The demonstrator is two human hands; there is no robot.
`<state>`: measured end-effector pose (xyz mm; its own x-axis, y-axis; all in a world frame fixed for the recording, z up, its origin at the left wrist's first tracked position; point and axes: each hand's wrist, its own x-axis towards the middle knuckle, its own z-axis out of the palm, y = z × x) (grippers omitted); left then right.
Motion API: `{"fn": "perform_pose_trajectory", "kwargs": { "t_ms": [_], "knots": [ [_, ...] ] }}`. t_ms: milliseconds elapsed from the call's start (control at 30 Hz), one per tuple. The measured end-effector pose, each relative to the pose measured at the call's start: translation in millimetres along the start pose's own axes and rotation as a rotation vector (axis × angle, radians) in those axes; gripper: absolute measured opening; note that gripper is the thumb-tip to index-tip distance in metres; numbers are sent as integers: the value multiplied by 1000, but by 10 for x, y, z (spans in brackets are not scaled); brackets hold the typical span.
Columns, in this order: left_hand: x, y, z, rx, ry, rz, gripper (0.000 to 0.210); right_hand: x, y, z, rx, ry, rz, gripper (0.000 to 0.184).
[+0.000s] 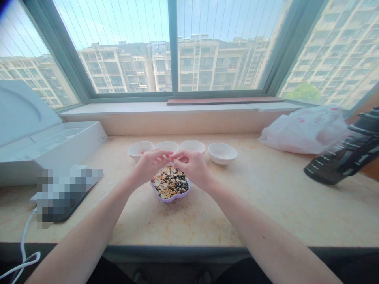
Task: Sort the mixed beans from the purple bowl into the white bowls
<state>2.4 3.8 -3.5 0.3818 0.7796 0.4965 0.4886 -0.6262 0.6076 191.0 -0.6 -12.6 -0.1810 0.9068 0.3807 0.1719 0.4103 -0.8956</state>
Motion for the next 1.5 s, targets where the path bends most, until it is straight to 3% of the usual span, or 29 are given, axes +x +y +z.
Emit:
{"fn": "perform_pose_trajectory", "kwargs": {
  "t_ms": [467, 633, 800, 967, 1100, 1333, 1500],
  "knots": [
    [7, -37, 29, -12, 89, -41, 14, -3, 8, 1, -16, -72, -61, 19],
    [49, -150, -108, 48, 235, -118, 17, 17, 60, 13, -110, -100, -30, 18],
    [76, -398, -308, 215, 360, -299, 19, 34, 85, -28, -329, -158, -26, 15],
    [64, -643, -432, 436, 337, -496, 22, 35, 56, -68, -558, -227, -70, 13],
    [43, -765, -473, 544, 280, -572, 26, 28, 47, -68, -598, -276, -39, 14],
    [30, -828, -458, 584, 240, -569, 31, 57, 52, -122, -634, -330, -34, 15],
    [35, -791, -430, 573, 238, -508, 28, 56, 19, -175, -643, -473, -20, 13]
  ]
}}
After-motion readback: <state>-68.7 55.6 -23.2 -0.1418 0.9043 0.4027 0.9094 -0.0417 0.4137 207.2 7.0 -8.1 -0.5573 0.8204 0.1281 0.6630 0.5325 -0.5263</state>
